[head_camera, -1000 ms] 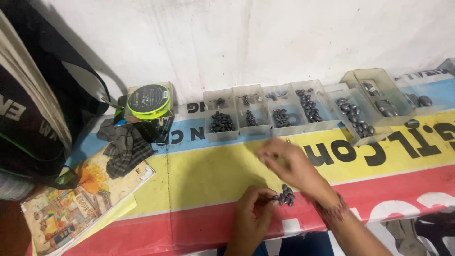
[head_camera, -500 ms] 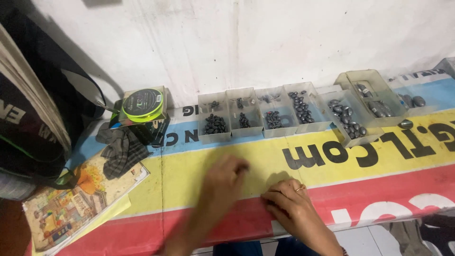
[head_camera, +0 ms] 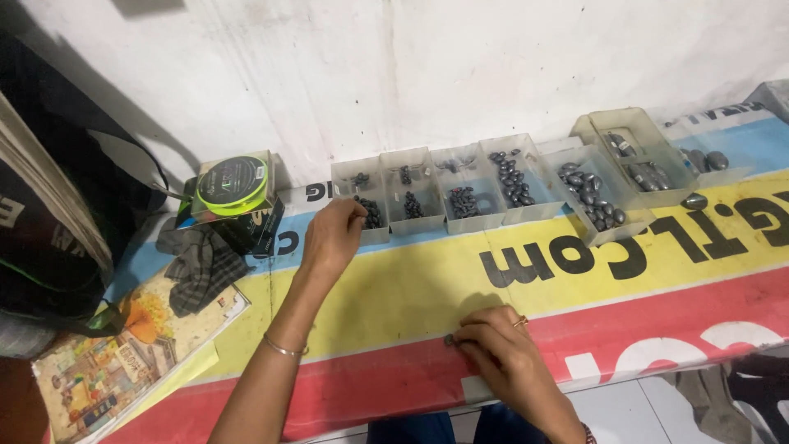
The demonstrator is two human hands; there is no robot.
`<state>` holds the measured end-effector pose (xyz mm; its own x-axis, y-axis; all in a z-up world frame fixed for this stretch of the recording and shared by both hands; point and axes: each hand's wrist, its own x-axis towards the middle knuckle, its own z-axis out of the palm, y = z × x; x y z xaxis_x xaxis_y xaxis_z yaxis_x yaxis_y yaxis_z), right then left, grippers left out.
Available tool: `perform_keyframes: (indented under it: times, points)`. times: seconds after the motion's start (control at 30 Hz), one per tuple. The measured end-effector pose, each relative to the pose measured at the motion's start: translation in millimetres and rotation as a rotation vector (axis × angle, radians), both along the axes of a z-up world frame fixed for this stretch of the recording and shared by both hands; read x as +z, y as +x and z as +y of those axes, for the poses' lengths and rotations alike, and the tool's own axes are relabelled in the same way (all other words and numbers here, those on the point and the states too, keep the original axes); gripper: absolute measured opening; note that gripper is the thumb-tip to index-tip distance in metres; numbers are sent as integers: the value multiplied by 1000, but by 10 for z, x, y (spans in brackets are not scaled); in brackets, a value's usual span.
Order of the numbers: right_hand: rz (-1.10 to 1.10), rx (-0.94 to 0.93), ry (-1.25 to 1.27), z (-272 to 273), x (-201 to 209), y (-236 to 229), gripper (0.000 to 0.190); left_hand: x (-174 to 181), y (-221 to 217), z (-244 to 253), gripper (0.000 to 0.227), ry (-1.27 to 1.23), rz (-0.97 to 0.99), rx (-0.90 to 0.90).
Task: The person is picking up small fishing tackle components like swivels and weights from a plastic organizer and assembling them together into rigs.
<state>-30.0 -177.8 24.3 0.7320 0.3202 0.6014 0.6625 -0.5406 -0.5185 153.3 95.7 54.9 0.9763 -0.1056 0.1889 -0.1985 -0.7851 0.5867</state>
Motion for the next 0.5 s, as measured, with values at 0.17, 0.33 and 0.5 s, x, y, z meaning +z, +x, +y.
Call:
perform_keyframes:
  times: [0.17,0.33,0.5]
  points:
    - [83,-136,179,-92,-58,-45,12,272,-775,-386,20,-39,-108,-248]
    - [207,-217,333,-94,-4,-90,17,42,-1390,-718,14,-61,121,-404]
    - [255,-238,301,-60,55,-122,17,-340,-1662,-856,11,-14,-55,-442]
